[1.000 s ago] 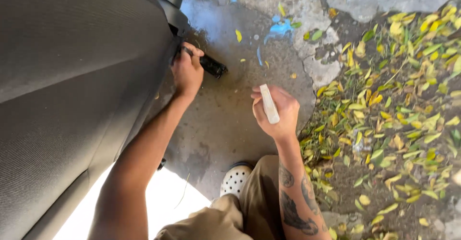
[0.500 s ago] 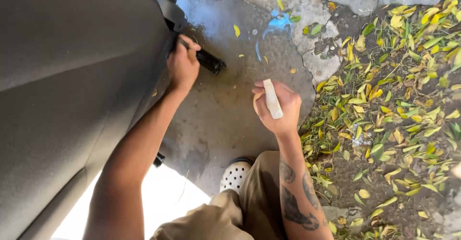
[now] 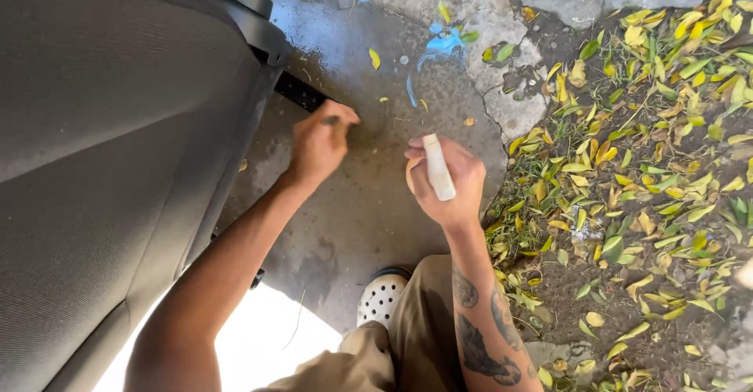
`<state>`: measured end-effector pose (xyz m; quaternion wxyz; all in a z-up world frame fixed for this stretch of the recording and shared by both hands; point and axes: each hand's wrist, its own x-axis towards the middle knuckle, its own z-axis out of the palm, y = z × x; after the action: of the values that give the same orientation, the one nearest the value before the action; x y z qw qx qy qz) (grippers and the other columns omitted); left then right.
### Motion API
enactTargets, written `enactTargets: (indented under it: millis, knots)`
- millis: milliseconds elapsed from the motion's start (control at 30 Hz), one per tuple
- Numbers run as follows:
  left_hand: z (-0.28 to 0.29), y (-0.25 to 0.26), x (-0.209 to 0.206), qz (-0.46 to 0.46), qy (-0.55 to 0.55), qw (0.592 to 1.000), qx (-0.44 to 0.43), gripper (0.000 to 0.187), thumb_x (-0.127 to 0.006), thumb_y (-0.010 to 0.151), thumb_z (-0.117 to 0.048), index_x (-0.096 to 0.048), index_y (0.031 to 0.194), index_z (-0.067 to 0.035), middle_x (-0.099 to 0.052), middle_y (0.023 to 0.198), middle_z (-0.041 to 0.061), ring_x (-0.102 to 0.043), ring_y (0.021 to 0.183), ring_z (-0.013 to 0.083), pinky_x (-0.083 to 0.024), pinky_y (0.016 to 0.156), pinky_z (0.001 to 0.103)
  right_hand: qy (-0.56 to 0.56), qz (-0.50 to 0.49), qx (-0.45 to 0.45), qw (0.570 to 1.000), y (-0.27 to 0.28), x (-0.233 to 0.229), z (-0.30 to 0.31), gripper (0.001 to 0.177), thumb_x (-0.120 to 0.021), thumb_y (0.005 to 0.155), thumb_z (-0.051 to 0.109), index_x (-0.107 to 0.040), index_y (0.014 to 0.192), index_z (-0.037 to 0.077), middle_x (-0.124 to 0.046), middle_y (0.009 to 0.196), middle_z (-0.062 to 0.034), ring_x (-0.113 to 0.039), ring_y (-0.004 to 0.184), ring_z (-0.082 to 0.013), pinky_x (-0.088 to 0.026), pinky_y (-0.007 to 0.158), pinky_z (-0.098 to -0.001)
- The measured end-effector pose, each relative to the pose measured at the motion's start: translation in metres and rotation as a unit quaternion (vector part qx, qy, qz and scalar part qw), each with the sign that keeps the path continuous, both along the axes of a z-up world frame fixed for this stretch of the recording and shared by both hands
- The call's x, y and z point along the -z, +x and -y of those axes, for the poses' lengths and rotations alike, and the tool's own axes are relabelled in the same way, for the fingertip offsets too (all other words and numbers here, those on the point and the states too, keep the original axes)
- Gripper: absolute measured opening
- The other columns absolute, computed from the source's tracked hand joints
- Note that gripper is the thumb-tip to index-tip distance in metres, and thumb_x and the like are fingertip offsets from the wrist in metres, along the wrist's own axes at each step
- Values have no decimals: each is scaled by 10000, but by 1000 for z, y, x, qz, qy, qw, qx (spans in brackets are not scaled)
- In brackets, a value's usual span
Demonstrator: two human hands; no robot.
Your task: The person cleans the lower side and base of a car seat using a spray bottle and a small brush. They repeatedly spray a cleaning solution onto the seat's plastic trim and fabric edges, then scrub the areas with the brush to remove dirt.
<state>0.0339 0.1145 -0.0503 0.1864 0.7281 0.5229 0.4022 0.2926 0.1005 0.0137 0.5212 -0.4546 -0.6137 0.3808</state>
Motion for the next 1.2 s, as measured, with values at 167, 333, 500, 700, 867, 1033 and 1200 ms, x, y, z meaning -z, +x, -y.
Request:
enactTargets:
  millis: [167, 333, 500, 700, 867, 1033, 1200]
  knots:
    - [14, 13, -3, -240, 72, 966, 61, 237, -665, 994, 19, -629, 909, -200, -666, 861, -46, -753, 846, 222, -623, 841, 320, 11, 41, -8, 999, -6, 2, 6, 250, -642, 741, -25, -775, 860, 150, -805, 848, -35, -787, 829, -324, -614, 793, -433]
    - [11, 33, 11, -354, 181, 916, 52, 302, -604, 1047, 4, -647, 945, -277, -520, 808, -68, -639, 747, 154, -602, 860, 283, 25, 47, -7, 999, -1, 1, 1, 228, -640, 765, -9, -783, 862, 139, -808, 883, -82, -782, 851, -373, -606, 779, -479]
    - [8, 36, 9, -384, 200, 899, 66, 410, -699, 933, 123, -635, 918, -282, -575, 812, -7, -675, 784, 191, -632, 944, 374, 14, 16, 27, 999, 2, -5, -1, 250, -609, 791, -17, -796, 930, 75, -788, 818, -124, -768, 750, -375, -610, 739, -444]
    - [9, 43, 25, -416, 206, 885, 43, 367, -715, 901, 93, -583, 911, -249, -479, 744, 12, -578, 674, 184, -626, 847, 379, 17, -3, 50, 999, 9, 5, -4, 256, -623, 801, -18, -802, 961, 70, -773, 798, -133, -755, 712, -339, -585, 702, -410]
    - [-8, 66, 48, -479, 119, 869, -40, 241, -732, 901, -165, -535, 805, -265, -482, 592, 30, -576, 454, 258, -548, 489, 408, -22, 3, 66, 998, 10, -3, 5, 253, -606, 764, -26, -799, 912, 45, -755, 729, -126, -681, 580, -268, -558, 618, -382]
    - [-23, 63, 39, -491, 89, 866, -32, 161, -727, 867, -199, -592, 836, -281, -567, 632, -17, -652, 499, 223, -525, 490, 373, -24, 11, 96, 995, 20, 6, 5, 153, -627, 747, -19, -747, 837, 11, -692, 648, -160, -636, 527, -220, -486, 527, -357]
    - [29, 75, 34, -425, 93, 900, -35, 182, -756, 942, -200, -609, 835, -202, -544, 638, 99, -611, 512, 317, -539, 488, 401, 0, 102, 76, 992, 36, -19, 9, 127, -686, 836, 10, -786, 911, 32, -709, 701, -182, -708, 587, -358, -517, 537, -415]
